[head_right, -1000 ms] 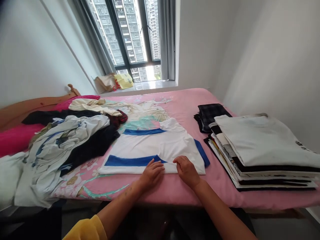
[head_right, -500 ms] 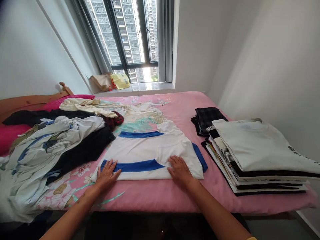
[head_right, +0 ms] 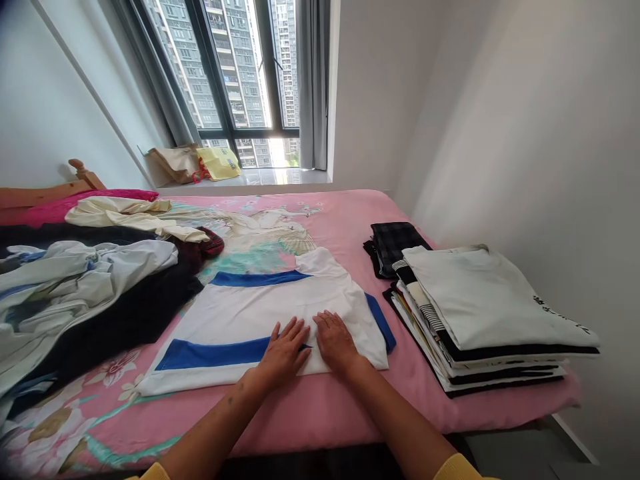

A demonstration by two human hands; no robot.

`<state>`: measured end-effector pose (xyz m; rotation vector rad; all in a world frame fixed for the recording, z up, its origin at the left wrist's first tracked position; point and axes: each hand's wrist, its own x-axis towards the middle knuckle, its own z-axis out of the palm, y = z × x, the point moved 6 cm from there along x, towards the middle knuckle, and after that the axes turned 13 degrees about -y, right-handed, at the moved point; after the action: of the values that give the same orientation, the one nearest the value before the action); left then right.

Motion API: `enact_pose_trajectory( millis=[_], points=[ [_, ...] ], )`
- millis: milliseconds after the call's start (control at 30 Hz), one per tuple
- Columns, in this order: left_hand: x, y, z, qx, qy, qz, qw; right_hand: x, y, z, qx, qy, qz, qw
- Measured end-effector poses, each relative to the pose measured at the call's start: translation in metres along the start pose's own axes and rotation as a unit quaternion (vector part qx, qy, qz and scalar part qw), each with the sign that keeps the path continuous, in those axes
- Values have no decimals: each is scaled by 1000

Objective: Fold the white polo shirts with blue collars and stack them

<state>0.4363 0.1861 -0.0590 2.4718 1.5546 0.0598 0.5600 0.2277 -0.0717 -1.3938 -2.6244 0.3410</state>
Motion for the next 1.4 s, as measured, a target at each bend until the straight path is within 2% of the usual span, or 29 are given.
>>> enact_pose_trajectory(
  millis=[100, 200, 367, 467, 533, 633, 700, 833, 933, 1033, 1100, 1200, 1267, 1400],
  points=[
    [6, -11, 20, 8, 3, -43, 999, -1, 27, 4, -11, -51, 47, 998],
    [4, -12, 26, 11, 12, -49, 999, 3, 44, 3, -24, -80, 99, 992],
    [2, -9, 17, -22, -4, -64, 998, 14, 40, -3, -44, -64, 85, 993],
    [9, -10, 4, -46, -20, -82, 995, 17, 42, 0, -34, -89, 100, 990],
    [19, -11, -5, -49, -20, -69, 996, 21, 42, -2, -34, -93, 107, 989],
    [38, -12, -13, -39, -22, -30, 999, 30, 38, -11, -50, -67, 81, 993],
    [47, -20, -10, -39, -42, -38, 998, 36, 37, -11, -50, -79, 72, 993],
    [47, -47, 7, -55, -94, -78, 991, 42, 51, 4, -23, -156, 122, 980],
    [40, -72, 10, -59, -97, -86, 990, 45, 56, 10, -26, -172, 132, 976],
    [36, -110, 4, -52, -98, -124, 986, 54, 52, 6, -45, -154, 107, 981],
    [34, -142, -1, -42, -103, -156, 982, 62, 44, 3, -53, -142, 62, 986],
    [30, -195, -9, -30, -108, -208, 972, 75, 36, 11, -43, -174, 3, 984],
    [25, -232, -13, -29, -105, -251, 962, 84, 41, 20, -36, -191, -3, 981],
    [20, -295, -19, -20, -88, -330, 940, 109, 63, 30, -37, -180, 18, 983]
  ],
)
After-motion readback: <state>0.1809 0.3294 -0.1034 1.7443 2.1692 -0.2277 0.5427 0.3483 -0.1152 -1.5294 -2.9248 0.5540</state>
